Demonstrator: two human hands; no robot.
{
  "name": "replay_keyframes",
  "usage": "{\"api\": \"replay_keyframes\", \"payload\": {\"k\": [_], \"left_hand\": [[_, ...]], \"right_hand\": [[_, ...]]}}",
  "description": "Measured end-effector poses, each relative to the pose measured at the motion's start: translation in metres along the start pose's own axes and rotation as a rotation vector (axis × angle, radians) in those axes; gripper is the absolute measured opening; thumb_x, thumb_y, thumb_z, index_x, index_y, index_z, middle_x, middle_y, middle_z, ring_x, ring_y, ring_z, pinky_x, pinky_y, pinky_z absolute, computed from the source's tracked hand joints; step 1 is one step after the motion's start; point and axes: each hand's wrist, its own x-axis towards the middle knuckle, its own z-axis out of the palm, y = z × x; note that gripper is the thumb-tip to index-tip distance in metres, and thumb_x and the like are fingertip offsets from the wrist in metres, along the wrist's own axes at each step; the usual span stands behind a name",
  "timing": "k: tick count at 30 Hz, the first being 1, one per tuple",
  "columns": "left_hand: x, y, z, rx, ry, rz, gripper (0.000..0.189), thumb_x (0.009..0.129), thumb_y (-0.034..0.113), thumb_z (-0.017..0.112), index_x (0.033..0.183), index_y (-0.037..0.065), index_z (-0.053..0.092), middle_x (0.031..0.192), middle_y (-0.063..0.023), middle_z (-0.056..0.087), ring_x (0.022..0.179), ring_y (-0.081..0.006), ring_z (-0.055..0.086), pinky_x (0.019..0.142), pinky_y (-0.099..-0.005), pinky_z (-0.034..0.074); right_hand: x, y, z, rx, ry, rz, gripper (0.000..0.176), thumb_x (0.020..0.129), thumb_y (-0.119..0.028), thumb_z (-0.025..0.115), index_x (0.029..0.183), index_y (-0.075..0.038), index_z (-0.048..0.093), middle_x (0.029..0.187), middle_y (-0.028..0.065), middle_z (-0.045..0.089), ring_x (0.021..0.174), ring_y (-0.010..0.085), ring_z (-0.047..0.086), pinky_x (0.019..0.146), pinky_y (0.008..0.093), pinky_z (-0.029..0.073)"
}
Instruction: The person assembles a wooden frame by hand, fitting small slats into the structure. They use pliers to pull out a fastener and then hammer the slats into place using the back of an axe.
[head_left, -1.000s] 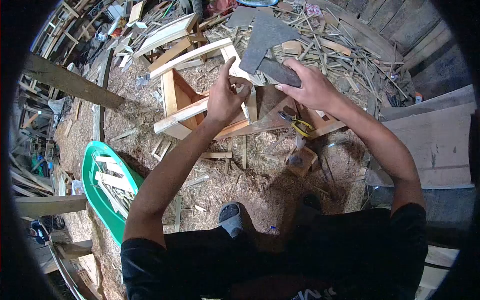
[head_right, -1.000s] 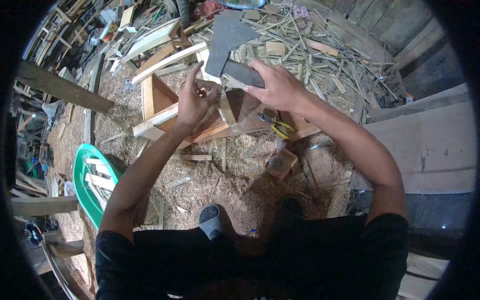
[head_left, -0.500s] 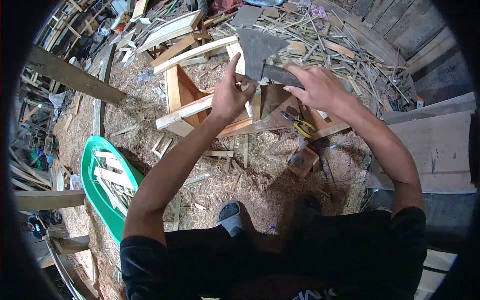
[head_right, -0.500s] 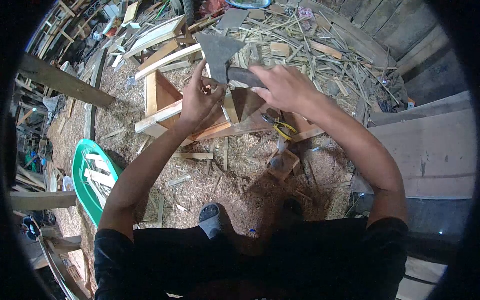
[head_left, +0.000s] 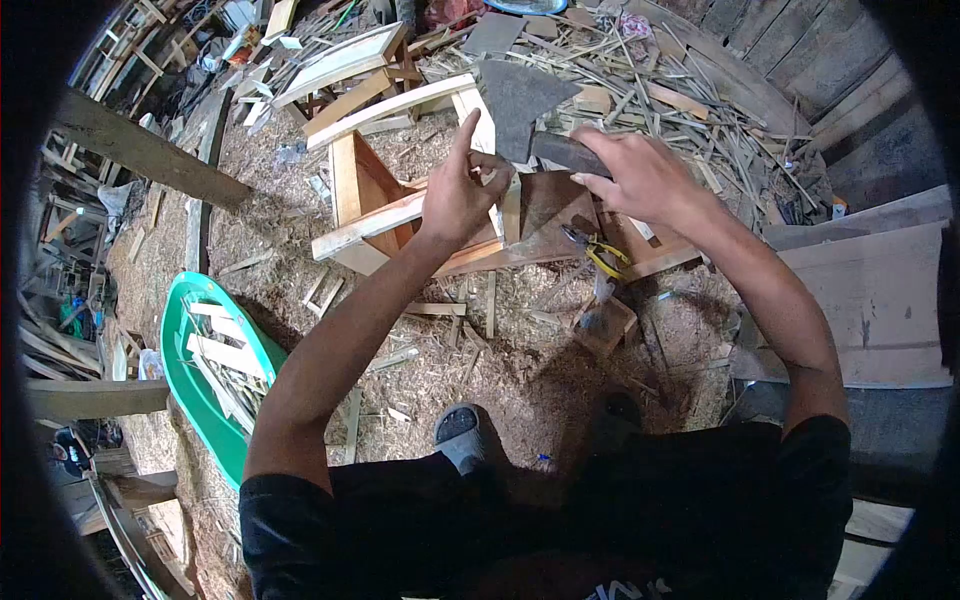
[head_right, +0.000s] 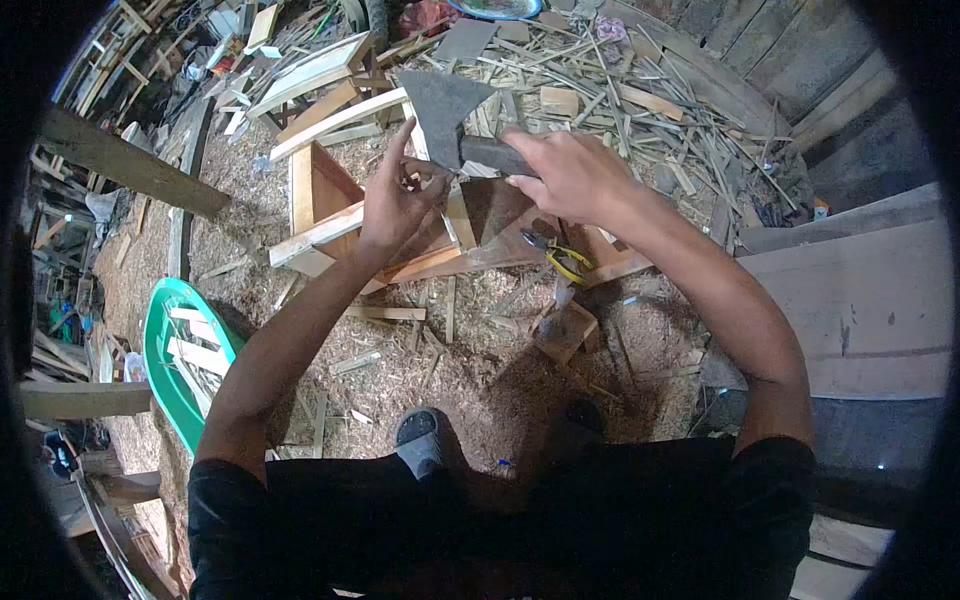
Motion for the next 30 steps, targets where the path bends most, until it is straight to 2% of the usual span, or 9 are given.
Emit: {"api": "replay_keyframes", "payload": {"k": [4, 7, 10, 12, 15, 18, 21, 27, 30], "left_hand": [[0.000, -0.002, 0.001, -0.050, -0.012, 0.003, 0.087, 0.080, 0.010, 0.073, 0.150, 0.004, 0.022, 0.089, -0.0084, 0.074, 0.073, -0.0222, 0.069, 0.069, -0.0365, 0.054], [-0.001, 0.006, 0.000, -0.047, -0.003, -0.065, 0.084, 0.081, 0.009, 0.076, 0.150, 0.006, 0.028, 0.087, -0.0050, 0.073, 0.071, -0.0097, 0.060, 0.067, -0.0278, 0.050], [-0.001, -0.004, 0.002, 0.002, 0.011, -0.002, 0.086, 0.080, 0.010, 0.073, 0.150, 0.004, 0.022, 0.090, -0.0086, 0.074, 0.066, -0.0203, 0.068, 0.065, -0.0355, 0.054], [0.000, 0.002, -0.001, -0.012, -0.001, -0.001, 0.086, 0.080, 0.010, 0.074, 0.150, 0.004, 0.023, 0.090, -0.0083, 0.074, 0.066, -0.0205, 0.068, 0.065, -0.0355, 0.054], [-0.001, 0.002, 0.000, -0.015, -0.009, -0.009, 0.086, 0.080, 0.011, 0.074, 0.149, 0.004, 0.024, 0.089, -0.0081, 0.074, 0.067, -0.0207, 0.067, 0.065, -0.0355, 0.053], [0.000, 0.003, 0.000, 0.024, 0.003, -0.001, 0.084, 0.080, 0.010, 0.073, 0.149, 0.004, 0.025, 0.089, -0.0081, 0.074, 0.066, -0.0205, 0.067, 0.065, -0.0353, 0.053], [0.000, 0.000, 0.000, 0.011, 0.014, 0.017, 0.083, 0.080, 0.011, 0.073, 0.149, 0.004, 0.027, 0.089, -0.0081, 0.074, 0.066, -0.0205, 0.067, 0.065, -0.0351, 0.053], [-0.001, 0.004, -0.001, -0.018, -0.006, -0.006, 0.083, 0.080, 0.011, 0.074, 0.148, 0.004, 0.027, 0.089, -0.0083, 0.074, 0.066, -0.0216, 0.067, 0.065, -0.0355, 0.053], [-0.001, 0.000, 0.001, 0.019, 0.021, 0.033, 0.083, 0.080, 0.011, 0.074, 0.148, 0.004, 0.027, 0.089, -0.0082, 0.074, 0.065, -0.0219, 0.066, 0.065, -0.0359, 0.052]], "right_hand": [[-0.001, -0.001, -0.006, 0.000, 0.080, -0.050, 0.045, 0.089, -0.024, 0.064, 0.128, -0.004, 0.051, 0.081, 0.0238, 0.068, 0.081, 0.0414, 0.068, 0.076, 0.0496, 0.053], [-0.002, -0.003, -0.004, -0.036, 0.064, -0.040, 0.045, 0.089, -0.024, 0.063, 0.128, -0.004, 0.051, 0.081, 0.0235, 0.068, 0.081, 0.0413, 0.068, 0.076, 0.0493, 0.054], [-0.004, -0.004, -0.001, -0.074, 0.045, -0.050, 0.045, 0.090, -0.025, 0.063, 0.128, -0.005, 0.051, 0.082, 0.0230, 0.068, 0.082, 0.0415, 0.068, 0.076, 0.0491, 0.054], [-0.005, -0.008, -0.007, 0.000, -0.004, 0.021, 0.045, 0.089, -0.025, 0.063, 0.127, -0.004, 0.051, 0.085, 0.0230, 0.068, 0.084, 0.0418, 0.067, 0.076, 0.0494, 0.053], [-0.001, 0.002, -0.002, 0.002, 0.112, -0.063, 0.045, 0.089, -0.025, 0.063, 0.128, -0.005, 0.051, 0.087, 0.0230, 0.068, 0.085, 0.0416, 0.067, 0.076, 0.0500, 0.053], [-0.005, -0.004, -0.003, -0.047, 0.089, -0.031, 0.044, 0.088, -0.024, 0.064, 0.128, -0.007, 0.052, 0.087, 0.0229, 0.068, 0.085, 0.0416, 0.067, 0.074, 0.0505, 0.053], [-0.005, -0.001, 0.000, -0.073, 0.005, -0.009, 0.046, 0.087, -0.027, 0.067, 0.125, -0.006, 0.053, 0.093, 0.0217, 0.069, 0.083, 0.0393, 0.068, 0.075, 0.0473, 0.053], [-0.004, -0.005, -0.001, -0.017, 0.118, -0.039, 0.042, 0.088, -0.022, 0.065, 0.124, -0.006, 0.053, 0.084, 0.0227, 0.068, 0.082, 0.0412, 0.068, 0.075, 0.0496, 0.054], [-0.005, -0.006, 0.003, -0.042, 0.006, 0.004, 0.041, 0.087, -0.020, 0.066, 0.123, -0.005, 0.053, 0.080, 0.0230, 0.068, 0.080, 0.0398, 0.068, 0.073, 0.0495, 0.054]]}}
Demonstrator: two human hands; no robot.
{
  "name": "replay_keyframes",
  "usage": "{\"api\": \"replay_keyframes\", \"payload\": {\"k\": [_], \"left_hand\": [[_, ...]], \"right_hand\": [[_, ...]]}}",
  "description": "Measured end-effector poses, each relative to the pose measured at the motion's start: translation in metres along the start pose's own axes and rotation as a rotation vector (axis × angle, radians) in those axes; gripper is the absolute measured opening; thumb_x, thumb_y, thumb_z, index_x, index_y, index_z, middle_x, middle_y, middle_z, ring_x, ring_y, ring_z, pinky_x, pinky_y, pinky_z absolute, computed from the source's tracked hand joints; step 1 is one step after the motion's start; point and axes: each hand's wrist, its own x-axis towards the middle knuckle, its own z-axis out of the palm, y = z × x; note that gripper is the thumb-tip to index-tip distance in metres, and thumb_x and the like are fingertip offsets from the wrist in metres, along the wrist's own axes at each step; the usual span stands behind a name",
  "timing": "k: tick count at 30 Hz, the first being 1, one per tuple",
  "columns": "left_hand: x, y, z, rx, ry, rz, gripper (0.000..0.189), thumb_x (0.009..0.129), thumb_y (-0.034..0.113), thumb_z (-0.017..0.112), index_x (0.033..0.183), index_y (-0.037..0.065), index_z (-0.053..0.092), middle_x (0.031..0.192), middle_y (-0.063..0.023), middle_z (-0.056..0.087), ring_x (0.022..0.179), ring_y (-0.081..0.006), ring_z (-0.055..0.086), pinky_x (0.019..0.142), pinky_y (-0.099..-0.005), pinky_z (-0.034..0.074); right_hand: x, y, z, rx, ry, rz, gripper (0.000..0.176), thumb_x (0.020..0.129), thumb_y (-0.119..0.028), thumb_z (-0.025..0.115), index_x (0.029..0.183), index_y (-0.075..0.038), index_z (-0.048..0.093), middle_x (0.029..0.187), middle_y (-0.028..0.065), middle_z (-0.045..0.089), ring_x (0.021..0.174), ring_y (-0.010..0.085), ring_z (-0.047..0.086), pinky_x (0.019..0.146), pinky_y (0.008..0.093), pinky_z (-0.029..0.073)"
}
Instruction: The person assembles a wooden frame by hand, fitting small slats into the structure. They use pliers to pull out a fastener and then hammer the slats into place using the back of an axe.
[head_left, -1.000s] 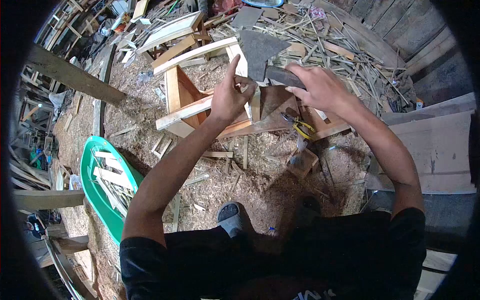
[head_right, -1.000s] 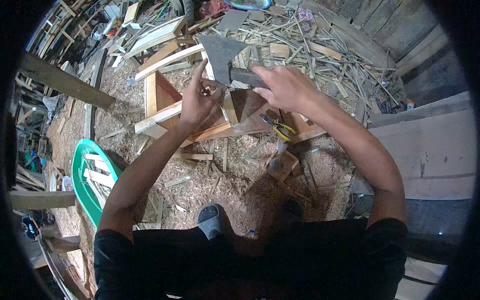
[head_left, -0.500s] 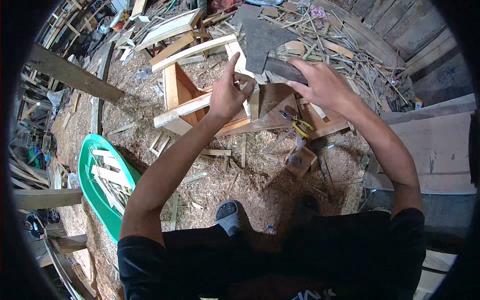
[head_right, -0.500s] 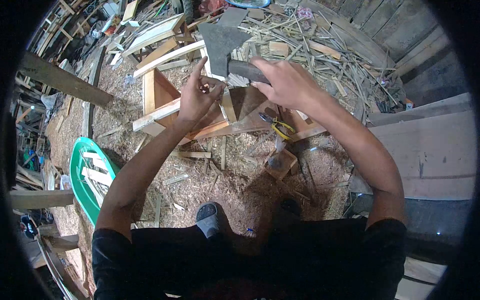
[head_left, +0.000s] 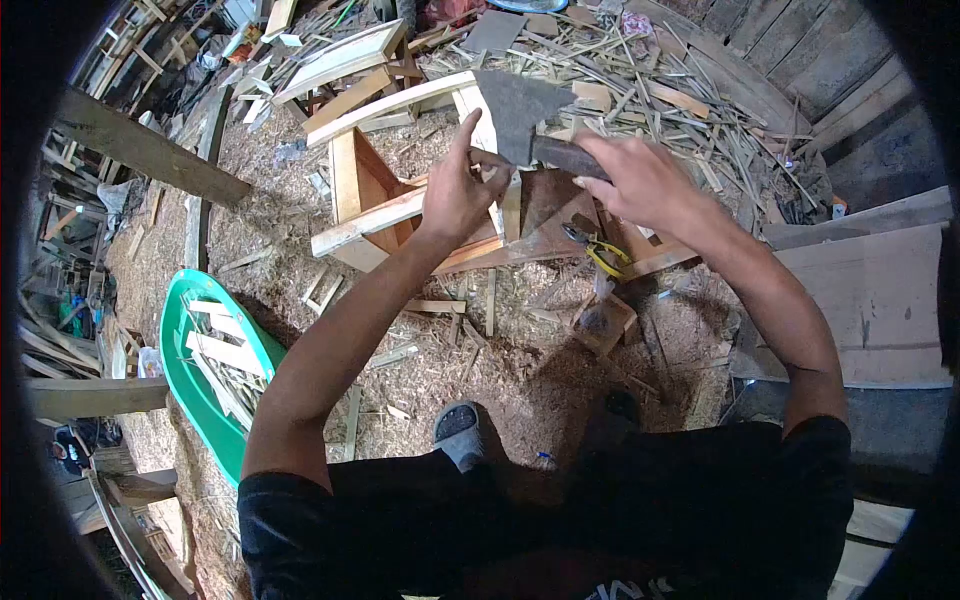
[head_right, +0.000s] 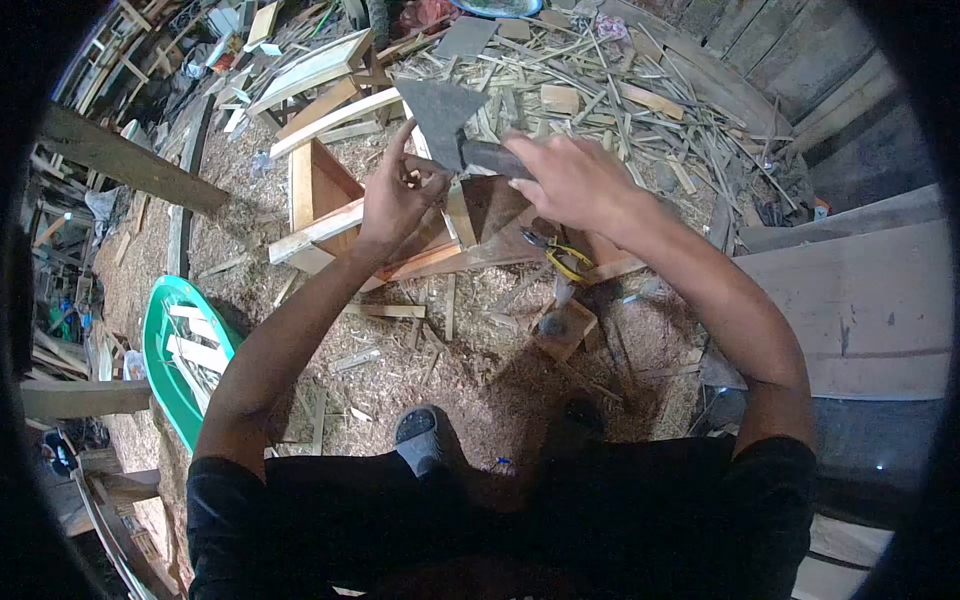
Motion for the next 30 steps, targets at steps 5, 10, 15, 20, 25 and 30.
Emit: {"api": "replay_keyframes", "payload": {"k": [5, 10, 15, 20, 25, 30], "left_hand": [[-0.001, 0.000, 0.000, -0.028, -0.019, -0.026, 0.082, 0.080, 0.012, 0.074, 0.147, 0.004, 0.028, 0.089, -0.0073, 0.074, 0.069, -0.0222, 0.066, 0.066, -0.0359, 0.051], [0.000, -0.005, 0.001, -0.055, -0.020, -0.022, 0.081, 0.080, 0.012, 0.075, 0.147, 0.006, 0.030, 0.089, -0.0071, 0.074, 0.071, -0.0223, 0.066, 0.069, -0.0352, 0.051], [0.000, -0.002, 0.000, -0.029, -0.007, -0.020, 0.076, 0.080, 0.011, 0.073, 0.145, 0.006, 0.034, 0.089, -0.0069, 0.074, 0.070, -0.0224, 0.066, 0.069, -0.0352, 0.051], [0.001, -0.002, -0.001, -0.086, -0.037, -0.056, 0.072, 0.081, 0.010, 0.072, 0.143, 0.005, 0.037, 0.088, -0.0087, 0.074, 0.067, -0.0206, 0.066, 0.067, -0.0340, 0.051], [0.001, 0.004, -0.006, -0.162, -0.065, -0.119, 0.039, 0.083, 0.009, 0.072, 0.120, 0.001, 0.062, 0.087, -0.0120, 0.072, 0.067, -0.0192, 0.065, 0.065, -0.0329, 0.051], [0.002, -0.005, -0.001, -0.119, -0.022, -0.001, 0.014, 0.084, 0.009, 0.071, 0.095, 0.000, 0.073, 0.083, -0.0136, 0.069, 0.070, -0.0191, 0.064, 0.066, -0.0333, 0.052]], "right_hand": [[-0.001, 0.002, -0.002, 0.099, 0.042, 0.010, 0.039, 0.086, -0.019, 0.067, 0.119, -0.002, 0.053, 0.081, 0.0233, 0.068, 0.072, 0.0373, 0.069, 0.068, 0.0462, 0.053], [-0.001, 0.005, -0.001, 0.132, 0.077, -0.045, 0.038, 0.086, -0.018, 0.067, 0.116, -0.001, 0.053, 0.077, 0.0245, 0.066, 0.071, 0.0390, 0.068, 0.065, 0.0472, 0.052], [0.000, 0.003, -0.002, 0.130, 0.051, 0.014, 0.040, 0.085, -0.018, 0.067, 0.118, 0.000, 0.052, 0.079, 0.0248, 0.067, 0.073, 0.0399, 0.068, 0.067, 0.0470, 0.052], [-0.002, -0.003, -0.005, 0.121, 0.096, -0.008, 0.038, 0.089, -0.020, 0.064, 0.119, -0.003, 0.050, 0.080, 0.0254, 0.066, 0.082, 0.0430, 0.067, 0.074, 0.0510, 0.053], [-0.008, 0.008, 0.021, 0.060, 0.251, -0.081, 0.038, 0.089, -0.019, 0.064, 0.119, -0.002, 0.050, 0.087, 0.0265, 0.067, 0.083, 0.0429, 0.067, 0.075, 0.0505, 0.052], [-0.004, 0.007, 0.016, 0.264, 0.160, -0.003, 0.040, 0.086, -0.017, 0.067, 0.118, 0.002, 0.051, 0.090, 0.0265, 0.067, 0.081, 0.0418, 0.067, 0.071, 0.0457, 0.052]]}}
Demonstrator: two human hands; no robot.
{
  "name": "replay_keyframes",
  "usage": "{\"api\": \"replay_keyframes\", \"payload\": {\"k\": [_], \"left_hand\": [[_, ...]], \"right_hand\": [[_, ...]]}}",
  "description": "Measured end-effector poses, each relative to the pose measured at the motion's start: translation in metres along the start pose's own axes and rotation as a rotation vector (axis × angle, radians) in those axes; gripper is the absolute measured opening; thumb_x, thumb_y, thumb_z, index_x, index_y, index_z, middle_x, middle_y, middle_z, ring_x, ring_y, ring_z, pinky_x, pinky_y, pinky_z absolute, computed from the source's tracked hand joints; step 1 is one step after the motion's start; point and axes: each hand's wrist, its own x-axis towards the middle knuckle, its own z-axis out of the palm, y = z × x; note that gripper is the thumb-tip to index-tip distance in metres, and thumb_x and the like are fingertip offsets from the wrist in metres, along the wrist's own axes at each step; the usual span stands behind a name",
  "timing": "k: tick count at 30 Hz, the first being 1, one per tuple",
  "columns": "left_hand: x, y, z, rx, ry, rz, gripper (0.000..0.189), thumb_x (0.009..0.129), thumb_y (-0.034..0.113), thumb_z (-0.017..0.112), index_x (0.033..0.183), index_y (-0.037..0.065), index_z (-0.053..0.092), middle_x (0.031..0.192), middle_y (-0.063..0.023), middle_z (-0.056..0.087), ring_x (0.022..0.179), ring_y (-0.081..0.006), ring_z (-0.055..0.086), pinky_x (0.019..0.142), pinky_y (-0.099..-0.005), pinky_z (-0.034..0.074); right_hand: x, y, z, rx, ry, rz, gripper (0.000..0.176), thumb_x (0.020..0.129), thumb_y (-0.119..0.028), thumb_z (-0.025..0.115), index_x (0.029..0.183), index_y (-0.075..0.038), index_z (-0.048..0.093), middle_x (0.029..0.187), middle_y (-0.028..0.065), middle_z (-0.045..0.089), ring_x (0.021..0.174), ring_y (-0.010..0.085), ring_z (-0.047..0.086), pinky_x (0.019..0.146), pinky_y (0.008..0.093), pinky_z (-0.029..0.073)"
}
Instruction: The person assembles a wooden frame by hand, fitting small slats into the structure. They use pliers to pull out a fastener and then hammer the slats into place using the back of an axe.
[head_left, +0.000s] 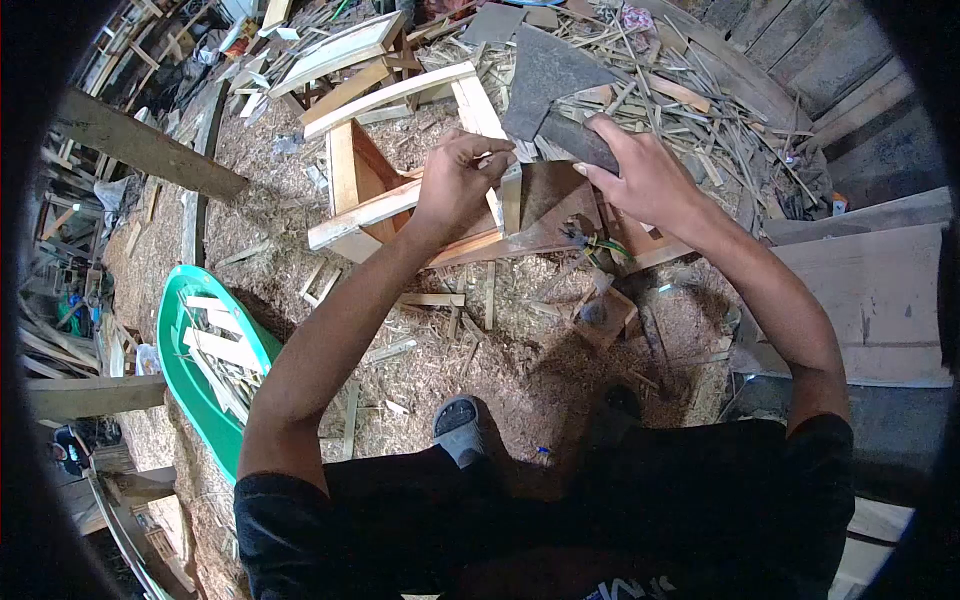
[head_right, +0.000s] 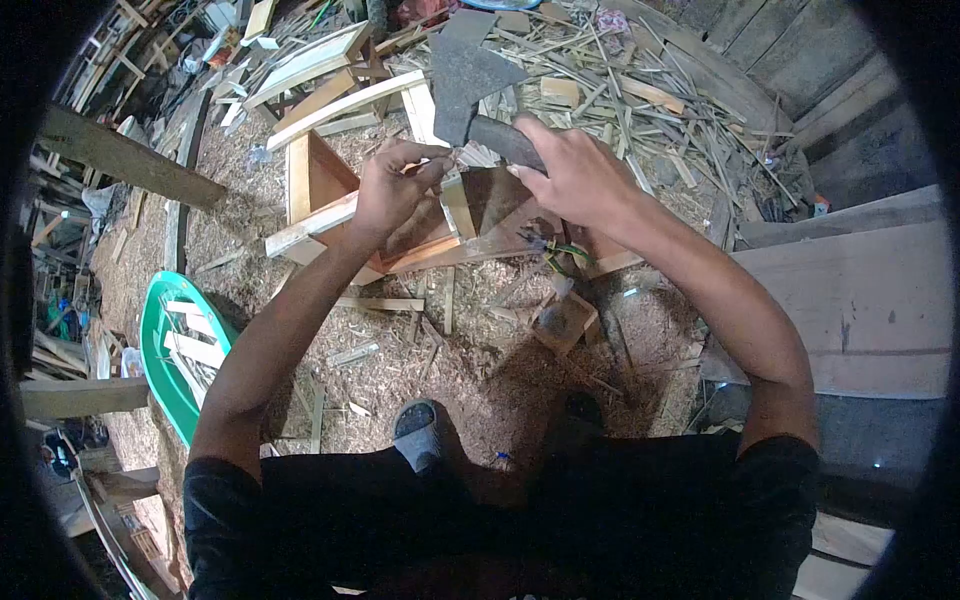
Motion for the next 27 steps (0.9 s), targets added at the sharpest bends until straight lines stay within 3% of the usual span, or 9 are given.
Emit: {"api": "replay_keyframes", "payload": {"k": [1, 7, 10, 13, 16, 19, 22, 25, 27], "left_hand": [[0.002, -0.003, 0.000, 0.002, -0.005, 0.050, 0.013, 0.085, 0.010, 0.071, 0.093, 0.001, 0.073, 0.083, -0.0138, 0.068, 0.071, -0.0192, 0.063, 0.066, -0.0335, 0.052], [0.007, 0.012, -0.009, -0.003, -0.134, -0.068, 0.012, 0.084, 0.009, 0.071, 0.088, -0.002, 0.073, 0.084, -0.0140, 0.066, 0.072, -0.0205, 0.061, 0.068, -0.0345, 0.050], [0.009, -0.009, -0.004, -0.007, -0.131, -0.081, 0.012, 0.084, 0.013, 0.075, 0.089, 0.002, 0.075, 0.082, -0.0082, 0.068, 0.074, -0.0122, 0.064, 0.060, -0.0286, 0.051], [0.010, 0.000, -0.006, -0.113, -0.162, -0.184, 0.013, 0.082, 0.014, 0.077, 0.087, 0.002, 0.075, 0.079, -0.0076, 0.068, 0.075, -0.0131, 0.064, 0.062, -0.0298, 0.050], [0.011, -0.007, -0.005, -0.023, -0.113, -0.009, 0.014, 0.081, 0.015, 0.078, 0.086, 0.002, 0.076, 0.078, -0.0083, 0.068, 0.069, -0.0135, 0.063, 0.061, -0.0297, 0.050], [0.010, -0.008, -0.005, -0.022, -0.092, -0.002, 0.014, 0.081, 0.014, 0.077, 0.085, 0.001, 0.076, 0.076, -0.0081, 0.068, 0.067, -0.0140, 0.063, 0.061, -0.0290, 0.050], [0.010, -0.006, -0.007, -0.035, -0.143, -0.123, 0.014, 0.081, 0.015, 0.077, 0.084, 0.001, 0.076, 0.077, -0.0087, 0.069, 0.067, -0.0143, 0.063, 0.062, -0.0296, 0.050], [0.010, 0.000, -0.007, -0.026, -0.124, -0.129, 0.012, 0.078, 0.008, 0.073, 0.085, -0.001, 0.075, 0.077, -0.0152, 0.069, 0.071, -0.0223, 0.066, 0.069, -0.0352, 0.052], [0.008, 0.002, -0.008, -0.002, -0.111, -0.078, 0.012, 0.078, 0.009, 0.073, 0.085, -0.001, 0.075, 0.077, -0.0152, 0.069, 0.071, -0.0221, 0.066, 0.068, -0.0351, 0.052]], "right_hand": [[0.001, 0.001, 0.000, 0.019, 0.023, -0.023, 0.039, 0.086, -0.017, 0.067, 0.117, 0.002, 0.051, 0.089, 0.0263, 0.067, 0.081, 0.0419, 0.067, 0.070, 0.0456, 0.052], [-0.002, -0.007, -0.004, 0.001, -0.067, 0.061, 0.042, 0.086, -0.018, 0.068, 0.118, 0.003, 0.050, 0.089, 0.0277, 0.066, 0.081, 0.0429, 0.067, 0.071, 0.0467, 0.051], [0.002, 0.007, 0.002, -0.076, -0.025, -0.031, 0.044, 0.087, -0.020, 0.067, 0.121, 0.002, 0.049, 0.089, 0.0283, 0.065, 0.084, 0.0441, 0.066, 0.074, 0.0483, 0.050], [0.007, -0.002, -0.005, -0.093, -0.088, 0.015, 0.045, 0.089, -0.022, 0.065, 0.124, 0.001, 0.047, 0.089, 0.0291, 0.065, 0.086, 0.0448, 0.065, 0.075, 0.0498, 0.050], [0.012, -0.014, -0.009, -0.011, -0.079, -0.029, 0.045, 0.091, -0.023, 0.062, 0.125, 0.002, 0.046, 0.088, 0.0295, 0.065, 0.086, 0.0448, 0.065, 0.075, 0.0502, 0.050], [0.013, -0.028, -0.012, -0.066, -0.163, 0.079, 0.042, 0.093, -0.024, 0.061, 0.123, 0.002, 0.049, 0.087, 0.0291, 0.065, 0.085, 0.0451, 0.065, 0.075, 0.0506, 0.050], [0.007, -0.024, -0.005, -0.116, -0.197, 0.087, 0.039, 0.093, -0.025, 0.060, 0.120, 0.001, 0.050, 0.086, 0.0286, 0.065, 0.085, 0.0454, 0.065, 0.074, 0.0503, 0.050], [0.008, -0.027, -0.010, -0.109, -0.120, 0.062, 0.038, 0.093, -0.024, 0.060, 0.120, 0.000, 0.050, 0.086, 0.0272, 0.065, 0.084, 0.0442, 0.065, 0.074, 0.0504, 0.050], [0.007, -0.026, -0.010, -0.121, -0.052, 0.021, 0.036, 0.092, -0.023, 0.061, 0.119, 0.000, 0.052, 0.086, 0.0263, 0.065, 0.083, 0.0421, 0.066, 0.073, 0.0500, 0.050]]}}
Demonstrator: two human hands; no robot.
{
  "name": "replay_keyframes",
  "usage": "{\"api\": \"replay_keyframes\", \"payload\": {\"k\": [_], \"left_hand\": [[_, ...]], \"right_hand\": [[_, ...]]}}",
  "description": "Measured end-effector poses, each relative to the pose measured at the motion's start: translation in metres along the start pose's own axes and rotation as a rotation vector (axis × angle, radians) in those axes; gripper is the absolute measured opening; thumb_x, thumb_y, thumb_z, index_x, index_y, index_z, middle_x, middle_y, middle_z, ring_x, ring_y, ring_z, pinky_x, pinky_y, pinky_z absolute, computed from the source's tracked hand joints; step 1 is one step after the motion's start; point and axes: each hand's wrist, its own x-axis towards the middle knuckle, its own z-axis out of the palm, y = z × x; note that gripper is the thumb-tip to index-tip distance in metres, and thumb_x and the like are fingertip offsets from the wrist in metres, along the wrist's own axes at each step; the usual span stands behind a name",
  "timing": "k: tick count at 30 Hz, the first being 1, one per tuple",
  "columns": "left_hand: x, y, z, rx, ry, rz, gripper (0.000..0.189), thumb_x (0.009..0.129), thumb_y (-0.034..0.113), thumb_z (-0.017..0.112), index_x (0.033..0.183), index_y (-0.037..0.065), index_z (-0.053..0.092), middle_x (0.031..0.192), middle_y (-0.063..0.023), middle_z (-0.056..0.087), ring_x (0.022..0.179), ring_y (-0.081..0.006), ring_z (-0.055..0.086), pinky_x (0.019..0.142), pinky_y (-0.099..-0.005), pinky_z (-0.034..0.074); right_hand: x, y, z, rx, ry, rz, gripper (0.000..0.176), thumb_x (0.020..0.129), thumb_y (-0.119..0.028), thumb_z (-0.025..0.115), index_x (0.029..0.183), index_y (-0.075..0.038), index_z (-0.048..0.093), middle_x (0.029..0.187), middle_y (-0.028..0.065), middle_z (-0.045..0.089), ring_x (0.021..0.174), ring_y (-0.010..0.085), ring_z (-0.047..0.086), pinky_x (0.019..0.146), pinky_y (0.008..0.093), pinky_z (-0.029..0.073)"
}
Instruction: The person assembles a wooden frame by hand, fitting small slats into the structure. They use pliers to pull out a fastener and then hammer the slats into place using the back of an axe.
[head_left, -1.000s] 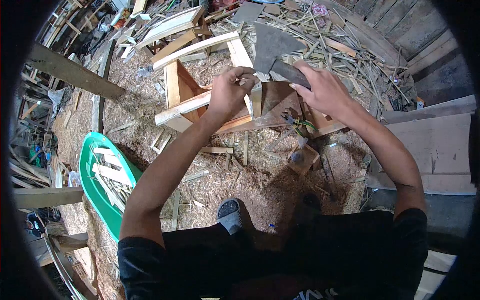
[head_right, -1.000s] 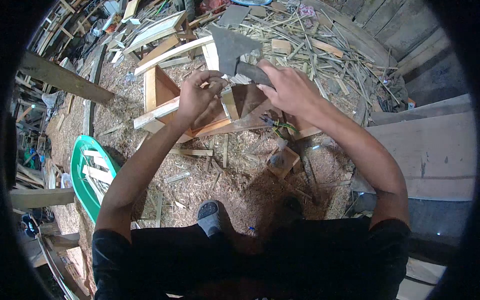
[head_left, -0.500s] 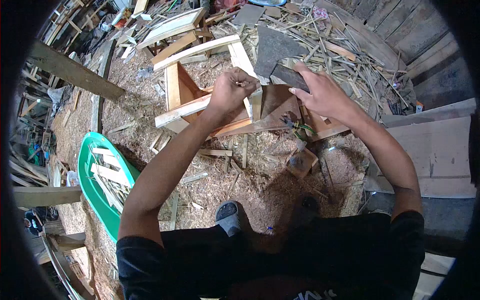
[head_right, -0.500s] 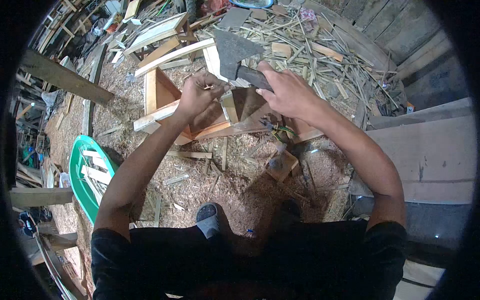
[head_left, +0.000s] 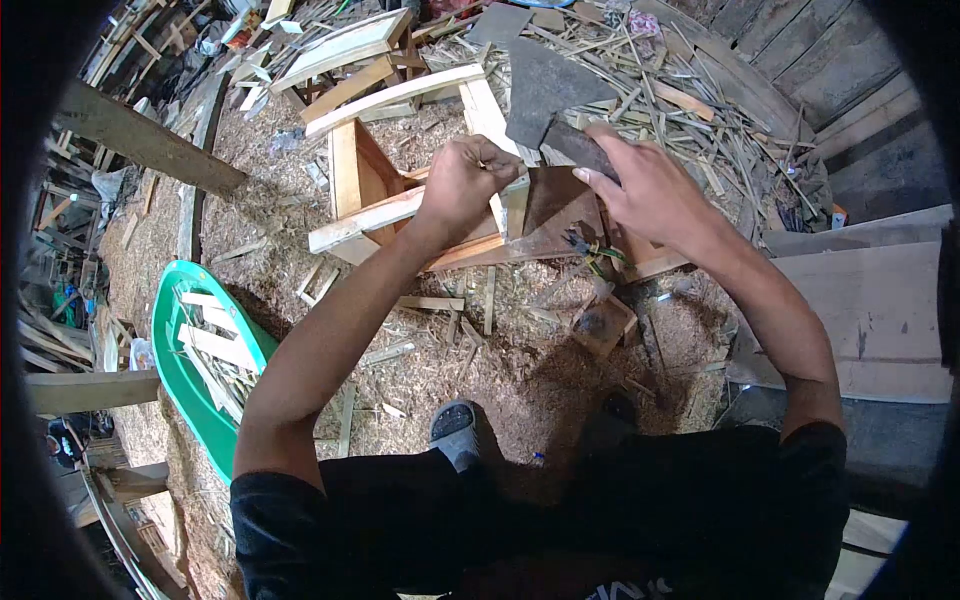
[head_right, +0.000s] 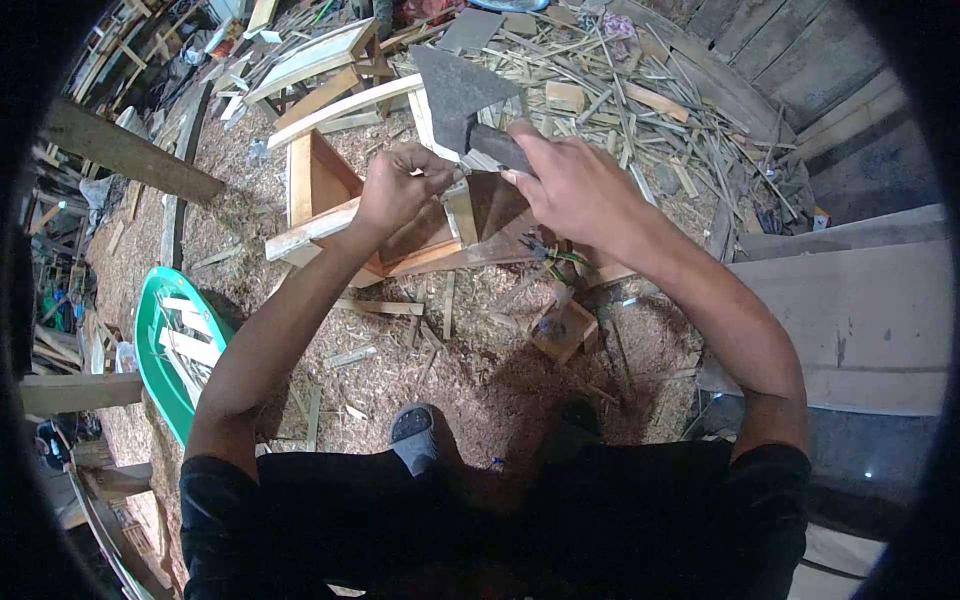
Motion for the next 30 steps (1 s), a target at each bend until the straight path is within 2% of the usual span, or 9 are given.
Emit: {"api": "replay_keyframes", "payload": {"k": [3, 10, 14, 19, 20, 24, 27, 29, 30], "left_hand": [[0.002, 0.002, -0.002, 0.007, -0.020, -0.033, 0.012, 0.078, 0.009, 0.073, 0.084, -0.001, 0.074, 0.077, -0.0149, 0.070, 0.070, -0.0213, 0.066, 0.067, -0.0351, 0.052], [0.002, 0.003, -0.001, -0.028, -0.002, -0.056, 0.013, 0.079, 0.010, 0.074, 0.083, -0.002, 0.074, 0.077, -0.0148, 0.070, 0.070, -0.0204, 0.067, 0.067, -0.0352, 0.052], [0.003, -0.002, -0.001, 0.001, -0.017, -0.001, 0.012, 0.078, 0.009, 0.074, 0.084, -0.002, 0.074, 0.077, -0.0152, 0.070, 0.070, -0.0220, 0.067, 0.068, -0.0344, 0.053], [0.002, -0.005, 0.001, 0.004, -0.002, -0.008, 0.013, 0.078, 0.010, 0.073, 0.084, -0.002, 0.074, 0.079, -0.0164, 0.070, 0.070, -0.0237, 0.067, 0.069, -0.0365, 0.053], [0.003, -0.006, 0.001, -0.008, -0.021, -0.033, 0.015, 0.079, 0.012, 0.072, 0.083, -0.003, 0.073, 0.079, -0.0174, 0.070, 0.072, -0.0249, 0.067, 0.071, -0.0371, 0.053], [0.001, -0.005, -0.002, 0.070, 0.000, 0.033, 0.018, 0.080, 0.013, 0.070, 0.090, -0.002, 0.072, 0.086, -0.0184, 0.069, 0.084, -0.0269, 0.067, 0.075, -0.0373, 0.053], [-0.001, -0.002, -0.003, 0.096, -0.029, 0.011, 0.025, 0.078, 0.015, 0.073, 0.097, -0.002, 0.070, 0.097, -0.0173, 0.067, 0.094, -0.0272, 0.065, 0.079, -0.0376, 0.053], [0.001, 0.000, -0.011, 0.120, -0.086, 0.024, 0.029, 0.078, 0.017, 0.078, 0.100, -0.001, 0.068, 0.103, -0.0135, 0.065, 0.098, -0.0245, 0.063, 0.082, -0.0350, 0.052], [0.002, -0.005, -0.012, 0.179, -0.056, 0.111, 0.034, 0.077, 0.023, 0.079, 0.100, -0.001, 0.069, 0.103, -0.0146, 0.064, 0.102, -0.0276, 0.062, 0.084, -0.0375, 0.052]], "right_hand": [[-0.001, 0.000, -0.003, -0.032, -0.215, 0.069, 0.036, 0.094, -0.020, 0.055, 0.122, 0.001, 0.044, 0.085, 0.0255, 0.066, 0.083, 0.0438, 0.065, 0.075, 0.0513, 0.051], [-0.001, 0.001, -0.001, -0.015, -0.075, 0.024, 0.036, 0.094, -0.021, 0.058, 0.121, 0.000, 0.046, 0.082, 0.0251, 0.066, 0.081, 0.0429, 0.066, 0.074, 0.0529, 0.052], [-0.002, -0.001, -0.002, -0.058, -0.186, 0.100, 0.031, 0.093, -0.021, 0.057, 0.114, 0.000, 0.047, 0.083, 0.0251, 0.066, 0.081, 0.0436, 0.065, 0.073, 0.0528, 0.051], [-0.002, 0.004, 0.002, 0.006, -0.028, -0.003, 0.032, 0.094, -0.021, 0.056, 0.116, 0.000, 0.049, 0.079, 0.0244, 0.065, 0.079, 0.0429, 0.066, 0.072, 0.0540, 0.051], [-0.002, 0.004, 0.002, 0.007, -0.005, -0.016, 0.032, 0.094, -0.020, 0.056, 0.117, 0.000, 0.049, 0.078, 0.0243, 0.065, 0.079, 0.0428, 0.067, 0.071, 0.0541, 0.051], [-0.004, 0.002, 0.001, -0.098, -0.182, 0.059, 0.035, 0.093, -0.020, 0.057, 0.120, 0.000, 0.046, 0.075, 0.0237, 0.065, 0.073, 0.0424, 0.066, 0.068, 0.0528, 0.052], [-0.003, -0.002, -0.007, -0.046, -0.064, 0.008, 0.036, 0.093, -0.020, 0.056, 0.121, 0.001, 0.046, 0.075, 0.0236, 0.065, 0.073, 0.0413, 0.067, 0.069, 0.0518, 0.053], [-0.002, -0.006, -0.014, -0.011, -0.100, 0.053, 0.036, 0.094, -0.021, 0.057, 0.122, 0.000, 0.047, 0.076, 0.0221, 0.066, 0.073, 0.0408, 0.067, 0.070, 0.0512, 0.053], [0.000, -0.002, -0.011, -0.001, -0.104, 0.060, 0.036, 0.093, -0.021, 0.057, 0.122, 0.000, 0.047, 0.076, 0.0218, 0.066, 0.073, 0.0411, 0.067, 0.071, 0.0514, 0.053]]}}
